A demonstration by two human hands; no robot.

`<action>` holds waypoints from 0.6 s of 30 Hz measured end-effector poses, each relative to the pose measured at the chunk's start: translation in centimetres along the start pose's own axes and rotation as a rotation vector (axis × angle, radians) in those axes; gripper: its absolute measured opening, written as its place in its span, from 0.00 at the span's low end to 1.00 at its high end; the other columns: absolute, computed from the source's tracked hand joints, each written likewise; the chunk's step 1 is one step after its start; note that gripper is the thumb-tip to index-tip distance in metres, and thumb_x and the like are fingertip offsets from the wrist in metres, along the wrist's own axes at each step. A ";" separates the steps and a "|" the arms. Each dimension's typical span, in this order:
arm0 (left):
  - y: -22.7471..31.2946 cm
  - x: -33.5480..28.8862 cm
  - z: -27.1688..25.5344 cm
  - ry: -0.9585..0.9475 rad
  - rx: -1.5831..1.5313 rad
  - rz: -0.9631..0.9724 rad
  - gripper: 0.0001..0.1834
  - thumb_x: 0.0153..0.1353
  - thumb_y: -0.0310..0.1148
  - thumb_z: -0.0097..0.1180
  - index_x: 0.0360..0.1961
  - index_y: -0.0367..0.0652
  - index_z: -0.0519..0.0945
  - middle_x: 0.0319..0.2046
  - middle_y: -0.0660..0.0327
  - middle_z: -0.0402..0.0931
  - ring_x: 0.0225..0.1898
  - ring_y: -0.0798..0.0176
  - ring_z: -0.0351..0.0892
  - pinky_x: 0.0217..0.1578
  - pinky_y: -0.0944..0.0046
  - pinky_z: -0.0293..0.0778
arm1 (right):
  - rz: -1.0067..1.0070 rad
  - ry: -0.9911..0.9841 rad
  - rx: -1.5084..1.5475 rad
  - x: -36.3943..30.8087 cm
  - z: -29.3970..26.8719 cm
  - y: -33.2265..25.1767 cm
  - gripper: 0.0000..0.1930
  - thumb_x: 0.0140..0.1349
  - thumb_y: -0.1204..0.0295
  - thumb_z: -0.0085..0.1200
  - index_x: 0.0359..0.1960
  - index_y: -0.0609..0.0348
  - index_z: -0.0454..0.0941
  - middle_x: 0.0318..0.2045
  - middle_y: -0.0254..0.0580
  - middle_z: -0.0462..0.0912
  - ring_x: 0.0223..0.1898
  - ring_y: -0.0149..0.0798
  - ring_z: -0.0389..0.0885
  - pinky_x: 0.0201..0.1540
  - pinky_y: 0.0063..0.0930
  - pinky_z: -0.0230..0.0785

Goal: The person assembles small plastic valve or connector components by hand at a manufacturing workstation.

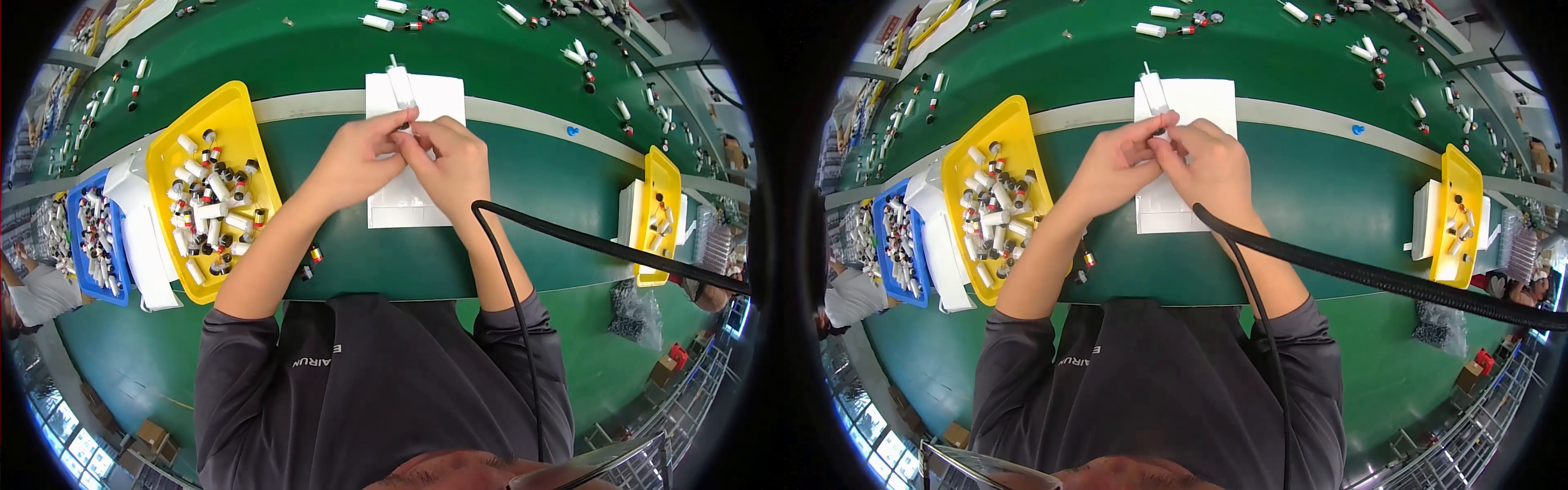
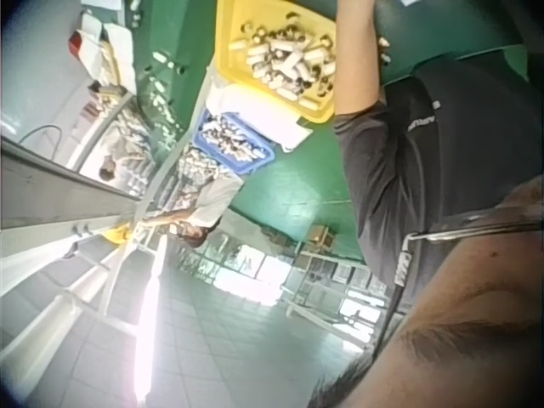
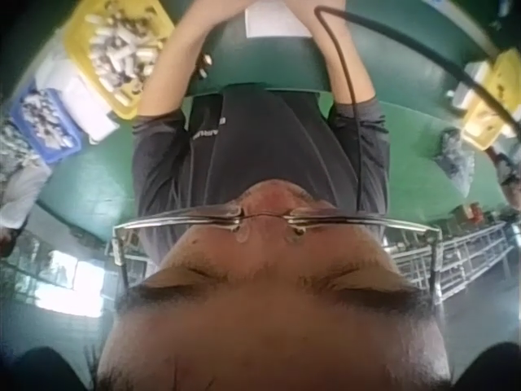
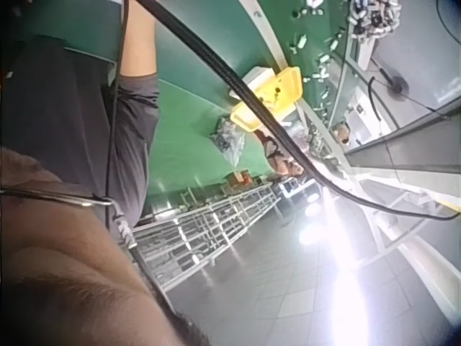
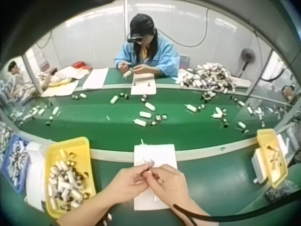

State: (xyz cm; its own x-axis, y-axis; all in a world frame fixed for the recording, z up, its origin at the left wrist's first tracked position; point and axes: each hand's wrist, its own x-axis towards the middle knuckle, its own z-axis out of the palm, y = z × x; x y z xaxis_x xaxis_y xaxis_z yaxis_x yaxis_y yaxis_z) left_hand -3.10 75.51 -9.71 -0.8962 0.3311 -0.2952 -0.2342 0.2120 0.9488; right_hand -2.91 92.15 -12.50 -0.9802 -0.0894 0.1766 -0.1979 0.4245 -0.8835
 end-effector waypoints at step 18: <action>5.4 10.9 -16.1 0.317 1.531 -0.294 0.26 0.62 0.41 0.61 0.60 0.44 0.78 0.56 0.49 0.80 0.57 0.45 0.79 0.55 0.50 0.78 | -0.188 -0.425 -0.072 -7.5 -0.3 -2.3 0.12 0.55 0.75 0.64 0.42 0.60 0.81 0.36 0.45 0.77 0.37 0.52 0.81 0.42 0.42 0.75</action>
State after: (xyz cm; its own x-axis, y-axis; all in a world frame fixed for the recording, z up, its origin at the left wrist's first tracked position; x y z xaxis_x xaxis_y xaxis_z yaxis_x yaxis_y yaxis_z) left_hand -20.20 65.50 -6.01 -0.9746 -0.0415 -0.2199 0.0026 0.9805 -0.1967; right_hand 4.89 92.14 -11.64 -0.8420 -0.5251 0.1238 -0.3860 0.4261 -0.8182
